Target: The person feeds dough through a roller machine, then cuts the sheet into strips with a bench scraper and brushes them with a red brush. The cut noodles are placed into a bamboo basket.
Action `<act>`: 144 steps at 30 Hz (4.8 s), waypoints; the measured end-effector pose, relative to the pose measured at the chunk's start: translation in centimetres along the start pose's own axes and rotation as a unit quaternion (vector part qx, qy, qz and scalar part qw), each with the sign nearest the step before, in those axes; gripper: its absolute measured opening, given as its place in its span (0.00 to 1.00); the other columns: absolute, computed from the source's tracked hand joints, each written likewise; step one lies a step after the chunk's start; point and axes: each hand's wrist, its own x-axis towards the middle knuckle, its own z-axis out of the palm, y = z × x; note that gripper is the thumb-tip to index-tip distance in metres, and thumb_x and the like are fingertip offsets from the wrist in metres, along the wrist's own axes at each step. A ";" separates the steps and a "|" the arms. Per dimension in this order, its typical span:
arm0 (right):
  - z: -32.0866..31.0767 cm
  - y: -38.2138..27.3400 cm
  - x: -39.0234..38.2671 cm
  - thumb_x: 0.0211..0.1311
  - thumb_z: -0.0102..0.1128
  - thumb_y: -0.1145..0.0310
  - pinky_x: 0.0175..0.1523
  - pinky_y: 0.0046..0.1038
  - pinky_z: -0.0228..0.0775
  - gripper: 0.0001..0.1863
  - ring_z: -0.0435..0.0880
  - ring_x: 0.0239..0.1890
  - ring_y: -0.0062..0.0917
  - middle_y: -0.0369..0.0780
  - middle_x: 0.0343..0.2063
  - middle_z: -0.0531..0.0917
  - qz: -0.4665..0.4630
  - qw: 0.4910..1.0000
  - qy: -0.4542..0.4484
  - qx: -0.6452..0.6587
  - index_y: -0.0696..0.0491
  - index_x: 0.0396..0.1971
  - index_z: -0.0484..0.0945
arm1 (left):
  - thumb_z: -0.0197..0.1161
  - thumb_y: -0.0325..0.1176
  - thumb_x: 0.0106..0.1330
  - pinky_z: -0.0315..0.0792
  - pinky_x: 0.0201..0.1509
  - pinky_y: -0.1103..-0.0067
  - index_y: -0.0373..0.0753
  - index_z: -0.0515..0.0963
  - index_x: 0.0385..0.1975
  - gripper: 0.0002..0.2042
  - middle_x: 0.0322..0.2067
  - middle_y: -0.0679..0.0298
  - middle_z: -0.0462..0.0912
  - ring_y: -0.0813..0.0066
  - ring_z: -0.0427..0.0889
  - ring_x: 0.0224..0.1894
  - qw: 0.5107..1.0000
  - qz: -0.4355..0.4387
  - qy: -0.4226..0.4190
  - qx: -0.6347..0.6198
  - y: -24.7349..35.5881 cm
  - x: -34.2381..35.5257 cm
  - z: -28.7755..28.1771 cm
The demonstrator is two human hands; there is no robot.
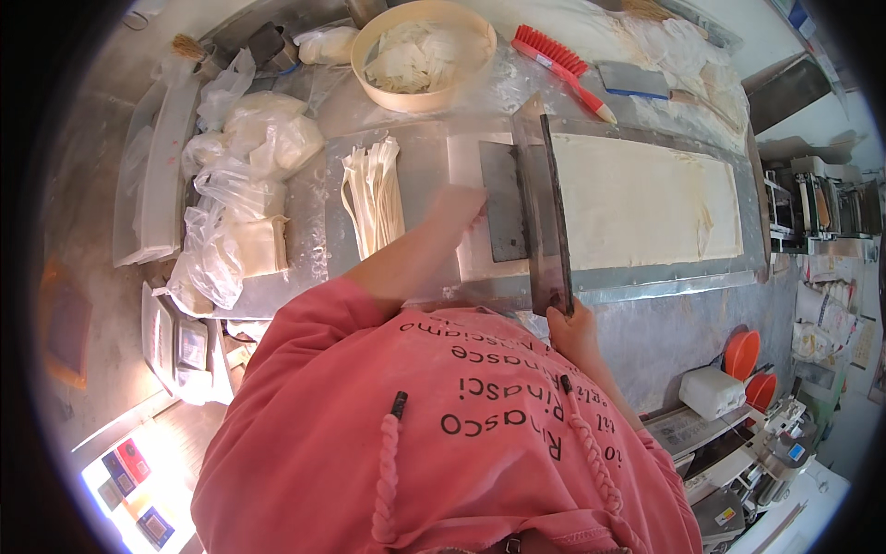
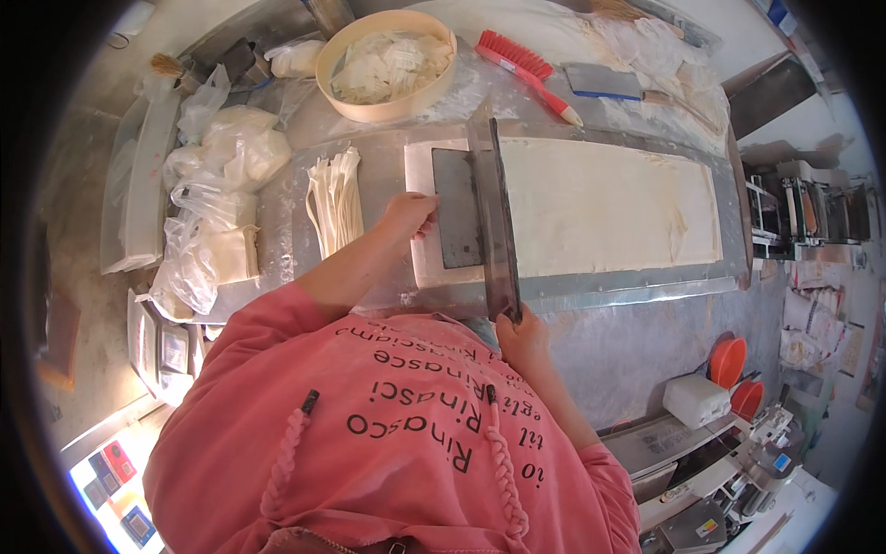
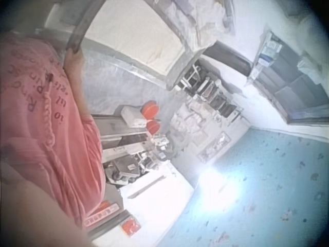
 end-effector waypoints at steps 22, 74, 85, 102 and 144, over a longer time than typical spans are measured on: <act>4.1 -6.1 -0.6 0.55 0.52 0.63 0.27 0.33 0.69 0.13 0.78 0.16 0.34 0.45 0.15 0.77 0.005 0.998 0.046 -0.046 0.58 0.34 0.75 | 0.63 0.38 0.56 0.69 0.31 0.70 0.34 0.73 0.33 0.14 0.27 0.55 0.77 0.65 0.76 0.27 0.924 0.241 -0.019 0.296 -3.9 2.0 -5.5; 3.7 -7.0 3.3 0.48 0.48 0.67 0.39 0.44 0.69 0.14 0.77 0.36 0.53 0.57 0.27 0.78 0.119 0.967 -0.065 -0.216 0.61 0.29 0.77 | 0.42 0.39 0.58 0.69 0.50 0.66 0.32 0.78 0.35 0.20 0.43 0.45 0.77 0.52 0.76 0.47 0.917 0.207 -0.059 0.338 11.1 13.5 -1.7; 6.4 -5.0 4.3 0.52 0.48 0.64 0.39 0.46 0.68 0.17 0.76 0.37 0.55 0.60 0.25 0.77 0.092 0.972 0.006 -0.216 0.64 0.26 0.76 | 0.44 0.38 0.59 0.68 0.52 0.67 0.32 0.74 0.44 0.20 0.46 0.45 0.75 0.52 0.75 0.48 0.939 0.195 0.011 0.282 11.9 10.4 -2.4; -2.1 2.9 -10.2 0.56 0.51 0.62 0.29 0.36 0.66 0.16 0.72 0.26 0.37 0.52 0.18 0.74 0.048 0.957 0.137 -0.250 0.63 0.29 0.75 | 0.60 0.41 0.55 0.40 0.66 0.55 0.31 0.57 0.58 0.32 0.59 0.43 0.54 0.48 0.48 0.65 0.837 0.420 0.135 0.324 -4.4 0.1 1.3; -6.5 -0.6 2.5 0.56 0.53 0.64 0.22 0.30 0.66 0.12 0.75 0.13 0.24 0.42 0.13 0.76 -0.072 0.996 0.019 -0.037 0.58 0.33 0.75 | 0.64 0.39 0.52 0.70 0.47 0.64 0.38 0.68 0.42 0.20 0.38 0.53 0.78 0.53 0.77 0.43 0.928 0.127 0.095 0.336 0.8 0.2 3.3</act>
